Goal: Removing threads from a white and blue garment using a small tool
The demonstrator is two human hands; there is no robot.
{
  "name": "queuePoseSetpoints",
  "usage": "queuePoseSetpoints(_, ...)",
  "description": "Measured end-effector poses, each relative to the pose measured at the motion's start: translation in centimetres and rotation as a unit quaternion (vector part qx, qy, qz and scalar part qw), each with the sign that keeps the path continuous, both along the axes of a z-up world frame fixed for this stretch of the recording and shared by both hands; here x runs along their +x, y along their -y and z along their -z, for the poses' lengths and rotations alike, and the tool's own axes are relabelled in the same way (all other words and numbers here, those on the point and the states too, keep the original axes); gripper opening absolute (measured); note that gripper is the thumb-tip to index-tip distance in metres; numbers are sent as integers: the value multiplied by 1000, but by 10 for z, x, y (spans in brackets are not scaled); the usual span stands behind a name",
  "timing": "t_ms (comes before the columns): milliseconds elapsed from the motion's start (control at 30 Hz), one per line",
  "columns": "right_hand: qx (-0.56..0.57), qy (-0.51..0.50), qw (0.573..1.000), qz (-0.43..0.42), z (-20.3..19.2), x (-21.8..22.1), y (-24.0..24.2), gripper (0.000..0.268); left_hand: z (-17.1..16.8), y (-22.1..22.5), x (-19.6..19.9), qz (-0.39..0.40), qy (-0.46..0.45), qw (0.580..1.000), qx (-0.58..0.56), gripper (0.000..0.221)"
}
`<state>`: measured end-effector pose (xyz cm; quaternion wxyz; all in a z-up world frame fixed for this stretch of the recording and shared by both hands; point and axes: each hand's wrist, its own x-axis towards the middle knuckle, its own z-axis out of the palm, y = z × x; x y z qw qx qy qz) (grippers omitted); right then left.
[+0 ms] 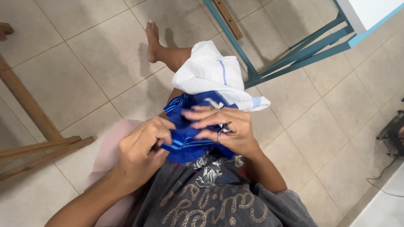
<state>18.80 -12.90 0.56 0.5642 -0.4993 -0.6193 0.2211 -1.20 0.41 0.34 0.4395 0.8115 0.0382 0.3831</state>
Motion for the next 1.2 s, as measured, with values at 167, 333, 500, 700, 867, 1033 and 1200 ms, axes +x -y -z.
queuePoseSetpoints(167, 64, -108, 991, 48, 18, 27, 8, 8, 4, 0, -3, -12, -7, 1000, -12, 32)
queuePoseSetpoints(333, -4, -93, 993, 76, 10, 34, 5, 30, 2, -1, -1, -10, -4, 1000, -28, 32)
queuePoseSetpoints(500, -32, -32, 997, 58, 12, 22, 0, 23, 11, -3, -7, -57, -47, 997, -21, 26)
queuePoseSetpoints(700, -28, 97, 994, 47, 20, 17, 1, 20, 21, -5, 21, -14, -216, 976, 7, 40)
queuePoseSetpoints(867, 38, 21, 986, 161, 32, 37, 12, 4, 19, -17, 16, 15, -290, 951, -102, 19)
queuePoseSetpoints(1033, 19, 19, 973, 228, 16, 41, 6, 17, 12, -18, 17, 25, -317, 934, -162, 31)
queuePoseSetpoints(1200, -70, 88, 994, 10, 30, 30, -2, 23, -1, -16, 15, 27, -323, 920, -221, 33)
